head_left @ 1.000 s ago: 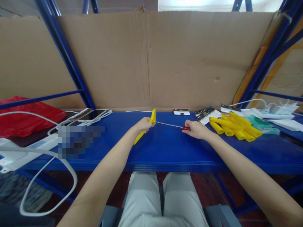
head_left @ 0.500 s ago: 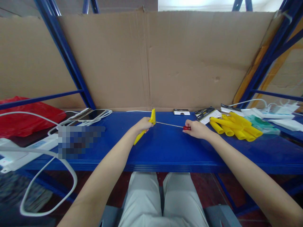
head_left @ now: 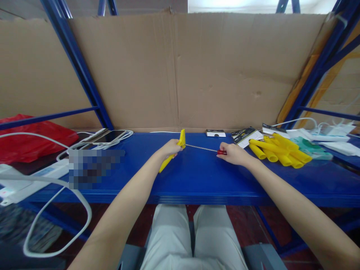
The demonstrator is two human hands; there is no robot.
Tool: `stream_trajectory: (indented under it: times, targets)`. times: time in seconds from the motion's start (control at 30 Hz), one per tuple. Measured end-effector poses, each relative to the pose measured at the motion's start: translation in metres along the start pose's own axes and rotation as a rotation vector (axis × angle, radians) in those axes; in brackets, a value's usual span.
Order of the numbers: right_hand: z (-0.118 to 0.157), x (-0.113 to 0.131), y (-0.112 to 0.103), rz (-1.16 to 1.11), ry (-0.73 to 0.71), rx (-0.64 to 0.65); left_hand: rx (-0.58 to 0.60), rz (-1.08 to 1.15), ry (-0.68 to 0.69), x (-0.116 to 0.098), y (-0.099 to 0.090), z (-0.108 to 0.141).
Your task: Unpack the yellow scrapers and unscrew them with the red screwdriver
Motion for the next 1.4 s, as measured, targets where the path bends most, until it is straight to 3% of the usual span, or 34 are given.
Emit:
stream_trajectory:
  times: [0.27,0.57,0.8,1.07,1.4]
  targets:
    - [0.004,0.007,-0.004,0.111,0.074,0.004,-0.015,-0.004,0.007,-0.003,-0.001,0.003]
    - [0.003,0.013,-0.001,-0.007,-0.058,0.063,-0.061,-0.066,-0.019,-0.007,-0.005,0.007]
    - [0.005,0.011,-0.003,0.085,0.024,0.024,-0.023,-0.032,-0.019,-0.002,-0.004,0.002]
    - [0.004,0.012,-0.002,0.03,-0.064,0.017,-0.017,-0.055,-0.022,-0.002,-0.003,0.002]
    - [0.002,0.0,-0.002,0.048,0.034,0.011,-0.013,-0.074,-0.012,-0.002,-0.002,0.002]
Point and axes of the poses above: each hand's wrist, its own z-axis away from the middle knuckle, its own y-axis out of the palm, x = y × z, the point moved 6 cm from there along -z, towards the middle knuckle, and after that the axes turned 5 degrees about x, right-handed, at the moved point
